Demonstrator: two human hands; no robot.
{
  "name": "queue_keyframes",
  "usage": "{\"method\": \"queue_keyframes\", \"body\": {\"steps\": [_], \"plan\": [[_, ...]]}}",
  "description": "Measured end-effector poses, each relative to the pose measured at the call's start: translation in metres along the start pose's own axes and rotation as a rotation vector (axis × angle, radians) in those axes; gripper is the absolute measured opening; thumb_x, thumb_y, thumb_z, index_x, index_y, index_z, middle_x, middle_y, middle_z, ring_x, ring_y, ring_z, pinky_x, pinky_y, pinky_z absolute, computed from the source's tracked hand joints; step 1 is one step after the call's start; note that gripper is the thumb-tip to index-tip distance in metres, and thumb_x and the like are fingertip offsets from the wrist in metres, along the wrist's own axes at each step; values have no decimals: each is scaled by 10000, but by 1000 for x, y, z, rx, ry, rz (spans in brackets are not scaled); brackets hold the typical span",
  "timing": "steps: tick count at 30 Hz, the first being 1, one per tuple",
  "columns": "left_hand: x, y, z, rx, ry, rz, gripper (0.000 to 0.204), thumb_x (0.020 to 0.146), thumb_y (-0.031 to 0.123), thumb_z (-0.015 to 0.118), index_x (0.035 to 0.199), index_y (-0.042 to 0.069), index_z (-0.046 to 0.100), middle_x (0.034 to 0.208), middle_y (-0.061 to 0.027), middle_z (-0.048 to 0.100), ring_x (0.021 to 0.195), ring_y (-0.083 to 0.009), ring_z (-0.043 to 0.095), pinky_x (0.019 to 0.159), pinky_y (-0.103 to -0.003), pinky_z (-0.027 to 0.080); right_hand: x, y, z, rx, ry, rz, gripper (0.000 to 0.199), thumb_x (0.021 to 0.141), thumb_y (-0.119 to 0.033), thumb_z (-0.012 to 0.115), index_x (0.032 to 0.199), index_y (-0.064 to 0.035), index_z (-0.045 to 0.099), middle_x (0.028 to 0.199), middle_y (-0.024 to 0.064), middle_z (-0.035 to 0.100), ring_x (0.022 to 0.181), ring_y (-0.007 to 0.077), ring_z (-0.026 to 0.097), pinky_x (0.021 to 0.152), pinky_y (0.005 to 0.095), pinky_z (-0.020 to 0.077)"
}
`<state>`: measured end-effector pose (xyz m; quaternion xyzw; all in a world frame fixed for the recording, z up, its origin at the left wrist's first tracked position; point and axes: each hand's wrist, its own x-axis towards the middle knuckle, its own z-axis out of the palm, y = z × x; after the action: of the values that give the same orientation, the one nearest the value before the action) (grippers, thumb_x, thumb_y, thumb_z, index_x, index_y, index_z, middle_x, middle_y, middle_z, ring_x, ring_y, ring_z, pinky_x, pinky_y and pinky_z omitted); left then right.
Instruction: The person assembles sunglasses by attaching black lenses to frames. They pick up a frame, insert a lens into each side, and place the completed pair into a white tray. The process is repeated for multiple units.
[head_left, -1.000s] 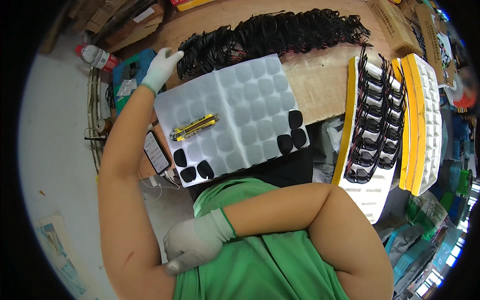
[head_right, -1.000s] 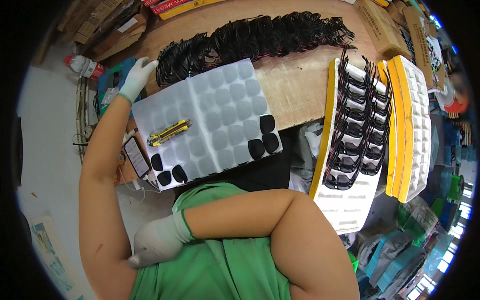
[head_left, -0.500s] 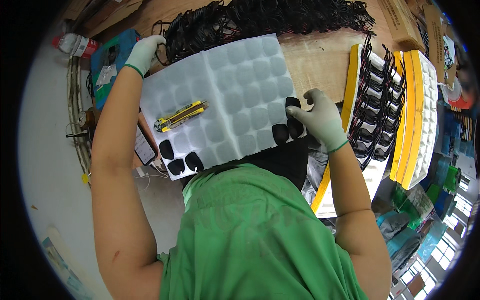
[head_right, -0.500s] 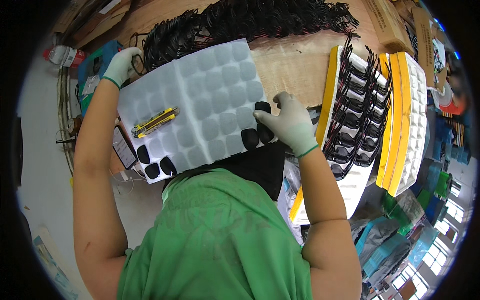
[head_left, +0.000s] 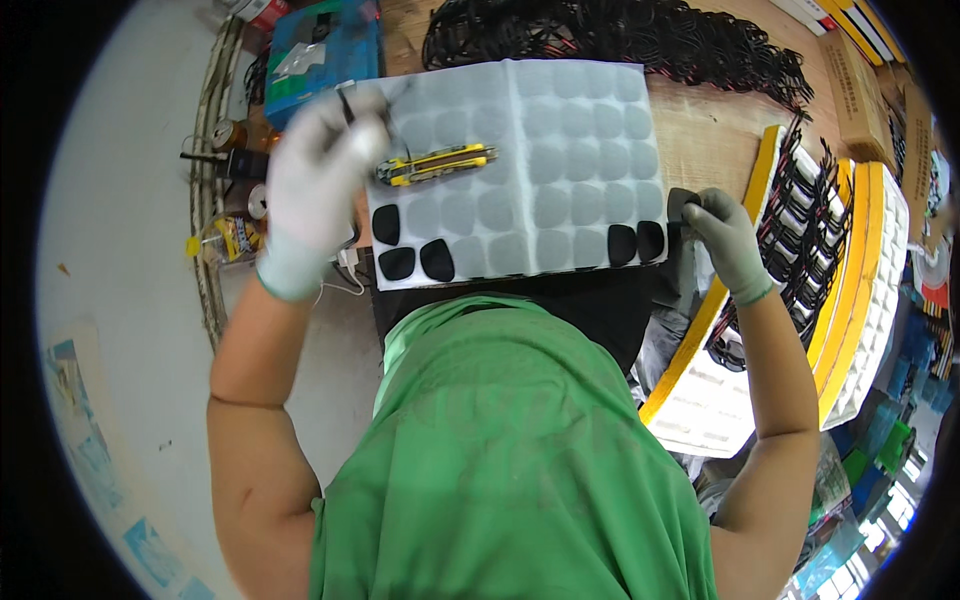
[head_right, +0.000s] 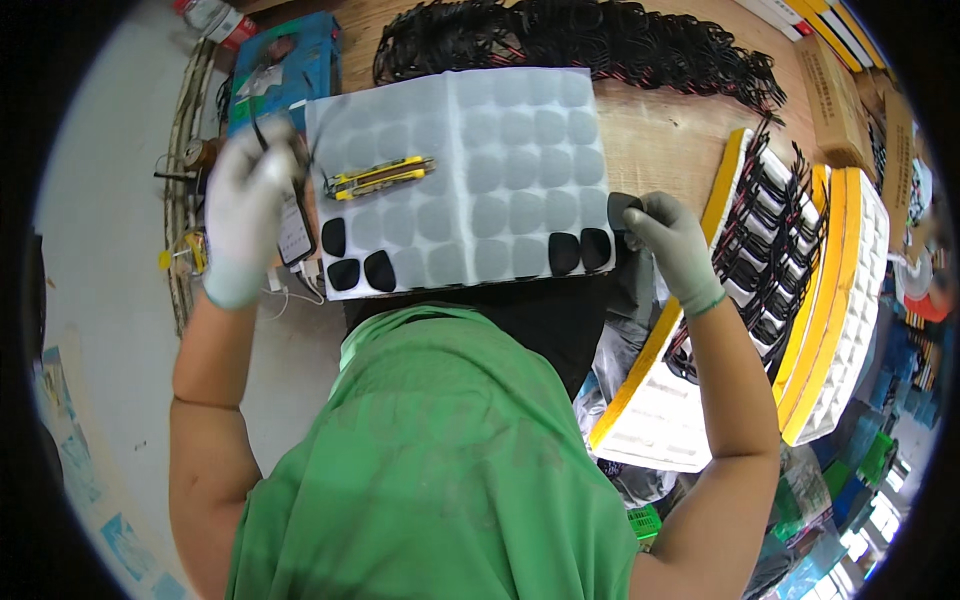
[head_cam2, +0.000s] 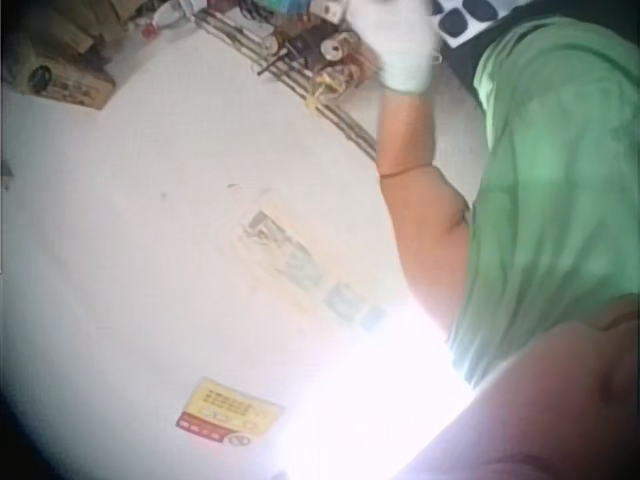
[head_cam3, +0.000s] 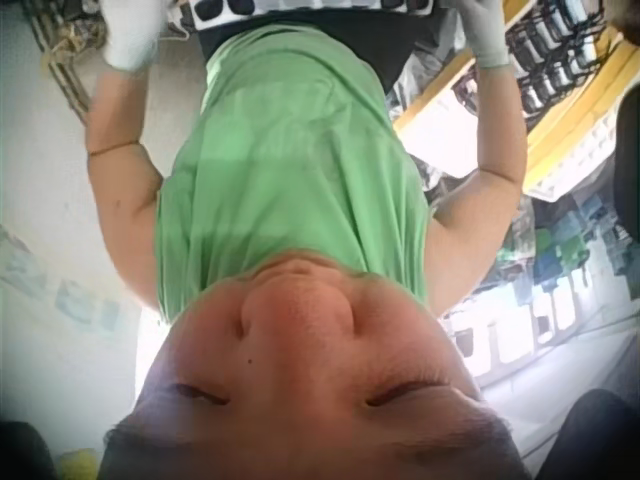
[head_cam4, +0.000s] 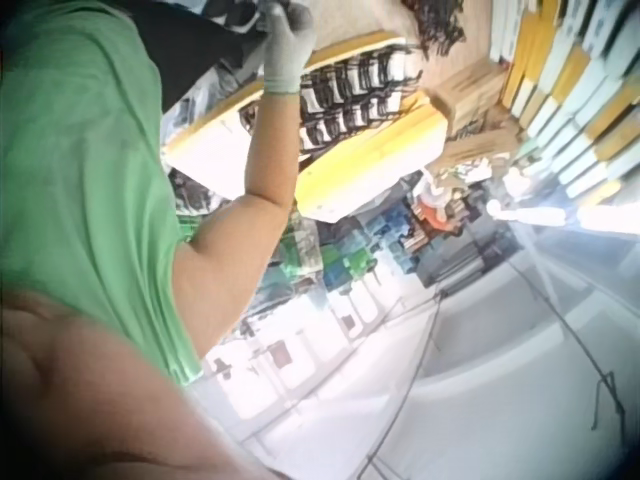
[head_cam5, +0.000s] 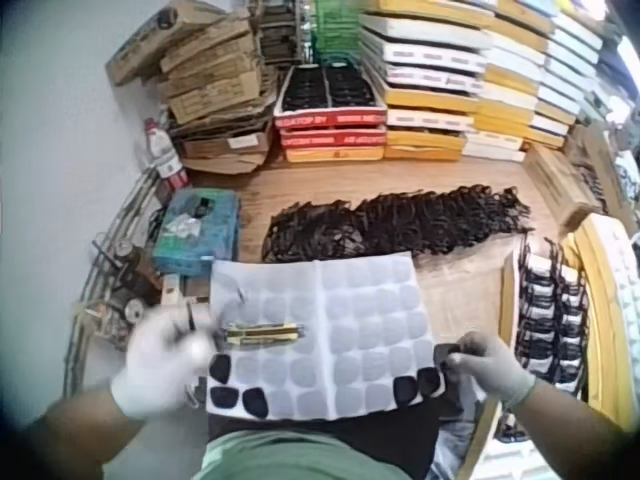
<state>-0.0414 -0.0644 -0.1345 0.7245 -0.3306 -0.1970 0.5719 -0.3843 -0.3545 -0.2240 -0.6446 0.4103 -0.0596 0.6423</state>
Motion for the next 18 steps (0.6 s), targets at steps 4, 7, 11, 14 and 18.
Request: {"method": "queue_keyframes", "body": {"steps": [4,7,11,14,18], "plan": [[-101,-9,6,-212,-310,-145,231,1007,134,540,1176,-24,543,1014,-107,671,969,-165,664,887,-340,542,-37,-24,69,148,-139,-176,272,963,-17,620,1219,26,541,992,75,641,854,145,647,786,298,549],[-117,-15,27,-64,-400,28,189,1019,17,496,1198,-43,504,1018,-139,707,973,-226,730,925,-361,554,-67,-36,140,362,-276,-399,471,929,58,632,1362,9,453,1115,99,608,911,156,641,818,311,553],[-129,-12,39,-76,-412,50,214,1048,54,477,1228,-54,522,988,-114,696,906,-189,714,875,-335,561,-82,-48,193,194,-80,-675,338,927,47,672,1255,34,587,1097,130,694,939,138,674,810,260,535],[-132,-13,41,-144,-333,-26,243,1082,126,467,1230,-53,540,990,-107,696,908,-171,691,868,-331,560,-85,-54,199,69,-11,-614,287,931,52,664,1213,50,613,1011,132,717,872,141,693,796,270,551],[-123,-8,41,-92,-393,18,256,1087,168,476,1194,-44,569,960,-103,709,891,-181,703,848,-329,559,-81,-58,203,178,-102,-682,283,924,40,658,1195,64,582,985,127,688,823,144,687,751,293,563]]}}
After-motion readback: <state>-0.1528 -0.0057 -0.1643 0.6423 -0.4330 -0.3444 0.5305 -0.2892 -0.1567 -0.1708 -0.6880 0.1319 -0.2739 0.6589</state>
